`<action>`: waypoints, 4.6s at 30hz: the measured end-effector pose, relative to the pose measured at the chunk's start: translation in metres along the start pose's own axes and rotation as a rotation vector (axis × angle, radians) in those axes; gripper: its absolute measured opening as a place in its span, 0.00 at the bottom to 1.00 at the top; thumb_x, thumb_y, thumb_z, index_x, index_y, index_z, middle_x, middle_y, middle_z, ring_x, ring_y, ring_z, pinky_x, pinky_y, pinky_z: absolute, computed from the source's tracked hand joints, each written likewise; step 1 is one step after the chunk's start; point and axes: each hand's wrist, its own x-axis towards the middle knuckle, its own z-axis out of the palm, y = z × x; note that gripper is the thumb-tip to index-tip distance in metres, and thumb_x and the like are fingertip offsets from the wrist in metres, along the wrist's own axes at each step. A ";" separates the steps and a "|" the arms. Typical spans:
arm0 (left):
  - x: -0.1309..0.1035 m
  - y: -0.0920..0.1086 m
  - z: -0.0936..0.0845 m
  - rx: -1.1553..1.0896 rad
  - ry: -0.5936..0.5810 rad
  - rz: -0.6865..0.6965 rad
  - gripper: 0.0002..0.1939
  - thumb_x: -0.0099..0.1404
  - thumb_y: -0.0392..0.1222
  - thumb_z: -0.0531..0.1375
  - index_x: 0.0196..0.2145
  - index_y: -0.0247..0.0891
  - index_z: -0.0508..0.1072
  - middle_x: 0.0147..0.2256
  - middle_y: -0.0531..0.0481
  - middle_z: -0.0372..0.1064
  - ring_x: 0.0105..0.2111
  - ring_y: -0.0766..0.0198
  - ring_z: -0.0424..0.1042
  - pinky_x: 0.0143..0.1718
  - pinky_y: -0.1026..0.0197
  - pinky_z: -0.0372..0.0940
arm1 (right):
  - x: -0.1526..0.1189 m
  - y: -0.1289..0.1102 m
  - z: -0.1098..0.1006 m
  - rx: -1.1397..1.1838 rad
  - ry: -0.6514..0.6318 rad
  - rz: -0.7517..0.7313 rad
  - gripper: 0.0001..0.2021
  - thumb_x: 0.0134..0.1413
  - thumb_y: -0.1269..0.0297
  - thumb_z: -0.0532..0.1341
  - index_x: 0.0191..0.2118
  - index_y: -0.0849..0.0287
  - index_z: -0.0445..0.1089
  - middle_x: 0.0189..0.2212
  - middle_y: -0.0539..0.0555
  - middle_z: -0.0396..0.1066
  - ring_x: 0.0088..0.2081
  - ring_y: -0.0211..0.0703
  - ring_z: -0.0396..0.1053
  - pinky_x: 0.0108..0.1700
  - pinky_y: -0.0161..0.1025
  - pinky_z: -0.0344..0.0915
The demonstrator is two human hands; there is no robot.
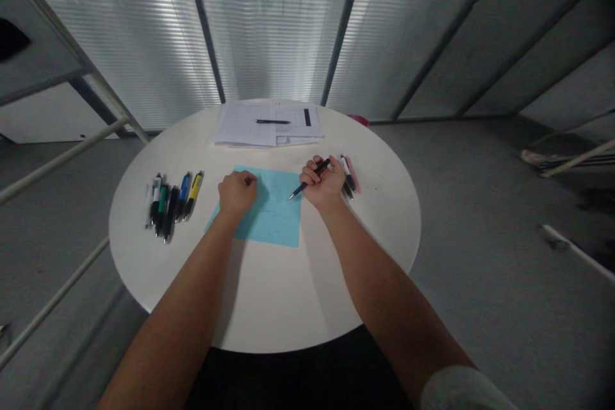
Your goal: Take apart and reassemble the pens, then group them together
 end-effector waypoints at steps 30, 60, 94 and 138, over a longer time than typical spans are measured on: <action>0.000 0.000 -0.002 0.109 0.048 -0.142 0.16 0.61 0.42 0.54 0.39 0.39 0.79 0.40 0.37 0.74 0.44 0.46 0.70 0.43 0.49 0.59 | -0.009 0.032 0.005 -1.092 -0.115 -0.319 0.13 0.52 0.61 0.53 0.21 0.57 0.66 0.11 0.43 0.54 0.15 0.31 0.53 0.20 0.30 0.47; 0.000 0.000 -0.001 0.149 0.055 -0.136 0.15 0.61 0.43 0.54 0.38 0.41 0.79 0.39 0.40 0.74 0.42 0.49 0.71 0.42 0.50 0.61 | -0.015 0.025 0.008 -1.627 -0.038 -0.432 0.12 0.54 0.67 0.52 0.23 0.56 0.68 0.20 0.49 0.68 0.27 0.39 0.66 0.34 0.34 0.58; -0.002 0.000 -0.002 0.128 0.055 -0.133 0.15 0.62 0.43 0.53 0.38 0.40 0.79 0.40 0.40 0.75 0.43 0.48 0.71 0.44 0.50 0.61 | 0.006 0.030 0.003 -1.107 0.111 -0.352 0.20 0.56 0.62 0.53 0.54 0.51 0.54 0.30 0.46 0.67 0.19 0.32 0.57 0.22 0.31 0.56; -0.008 0.007 -0.013 0.176 0.361 -0.142 0.14 0.59 0.39 0.54 0.38 0.42 0.78 0.45 0.40 0.70 0.50 0.46 0.62 0.51 0.42 0.54 | 0.004 0.027 -0.011 -1.839 -0.268 -0.401 0.15 0.50 0.79 0.54 0.33 0.57 0.76 0.35 0.52 0.72 0.39 0.39 0.68 0.46 0.37 0.63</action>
